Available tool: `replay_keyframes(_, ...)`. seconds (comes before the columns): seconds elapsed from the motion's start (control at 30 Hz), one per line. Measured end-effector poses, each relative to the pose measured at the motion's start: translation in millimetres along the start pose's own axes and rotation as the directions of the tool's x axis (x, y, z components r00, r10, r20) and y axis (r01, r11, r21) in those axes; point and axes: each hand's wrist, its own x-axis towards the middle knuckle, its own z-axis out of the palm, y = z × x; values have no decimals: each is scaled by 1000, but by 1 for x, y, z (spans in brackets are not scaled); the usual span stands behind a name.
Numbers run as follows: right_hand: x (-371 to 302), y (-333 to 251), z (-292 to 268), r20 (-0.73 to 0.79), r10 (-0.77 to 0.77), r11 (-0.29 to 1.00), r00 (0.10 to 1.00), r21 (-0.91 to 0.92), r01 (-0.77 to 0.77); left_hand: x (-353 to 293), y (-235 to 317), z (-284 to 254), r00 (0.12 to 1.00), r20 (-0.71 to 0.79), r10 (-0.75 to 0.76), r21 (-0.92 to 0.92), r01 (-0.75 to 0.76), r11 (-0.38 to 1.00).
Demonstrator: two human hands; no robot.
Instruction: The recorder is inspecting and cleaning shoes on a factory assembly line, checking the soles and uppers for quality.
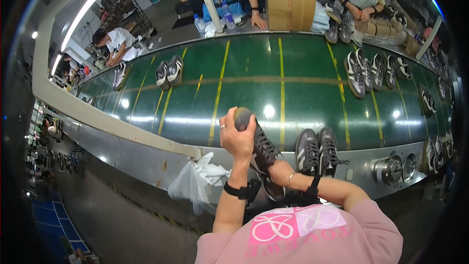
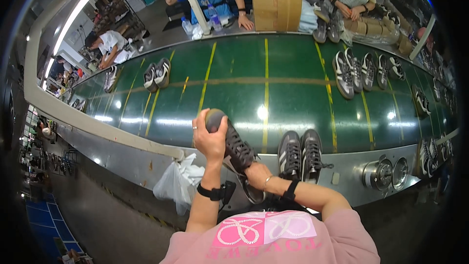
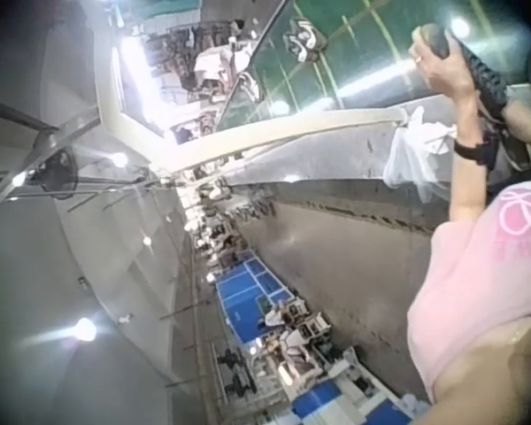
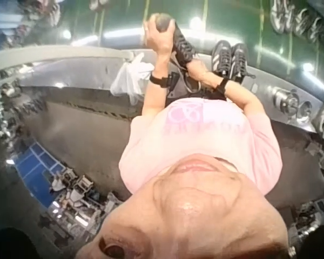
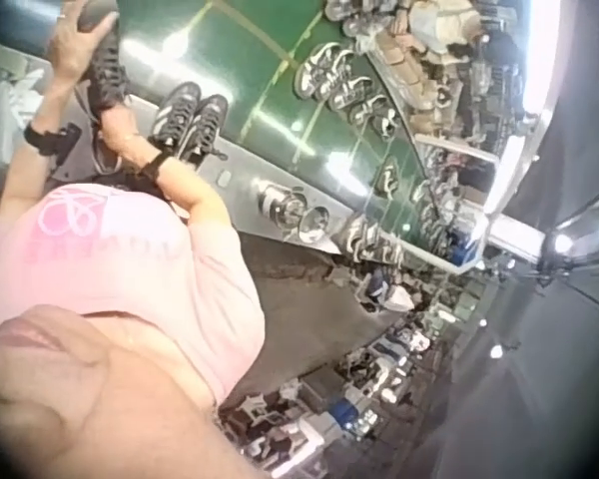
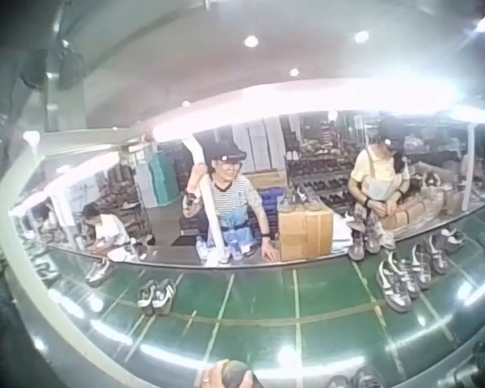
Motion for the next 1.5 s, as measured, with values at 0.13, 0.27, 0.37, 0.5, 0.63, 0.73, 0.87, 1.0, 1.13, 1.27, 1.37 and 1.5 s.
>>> replay_keyframes(0.13, 2, 10, 1, -80, 168, 878, 983, 466, -112, 0, -2, 3, 1000, -27, -11, -14, 11, 1000)
replay_keyframes(0.27, 2, 3, 7, -452, 30, 835, 892, 502, 226, 3, -4, 10, 999, -32, 2, 3, -2, 1000)
replay_keyframes(0.37, -19, 4, -21, -148, -53, 970, 988, 226, 86, 5, 1, 11, 1000, -11, -13, 11, 13, 1000)
replay_keyframes(0.5, -9, 10, -19, -31, -205, 977, 978, -58, 203, 4, 5, 18, 999, 28, -43, -1, 43, 999)
replay_keyframes(0.63, 13, 13, 8, 79, -197, 971, 977, -122, 205, 2, 10, 22, 999, 37, 8, 16, -9, 1000)
replay_keyframes(0.73, -6, 12, -10, 14, -153, 987, 988, -52, 153, 3, 6, 19, 999, 23, 32, 12, -33, 999)
replay_keyframes(0.87, -25, 15, -26, -82, -183, 983, 980, -23, 182, 0, 5, 17, 999, 29, -19, -11, 19, 1000)
replay_keyframes(1.0, 0, 17, -5, 161, -156, 982, 974, -76, 170, 0, 10, 23, 1000, 21, 6, 28, -6, 1000)
replay_keyframes(1.13, -7, 17, 0, 54, -119, 993, 991, 10, 118, 1, 7, 20, 999, 46, 18, 21, -19, 1000)
replay_keyframes(1.27, -23, 16, -18, -81, -22, 978, 996, 204, 38, -2, 1, 18, 999, 17, -35, -20, 35, 999)
replay_keyframes(1.37, -3, 19, -14, 0, 203, 717, 979, 681, -149, -1, 1, 20, 999, -2, -32, -14, 32, 999)
replay_keyframes(1.5, -15, 19, 7, -262, -37, 918, 964, 374, 137, -2, -3, 20, 1000, 0, -16, -13, 16, 1000)
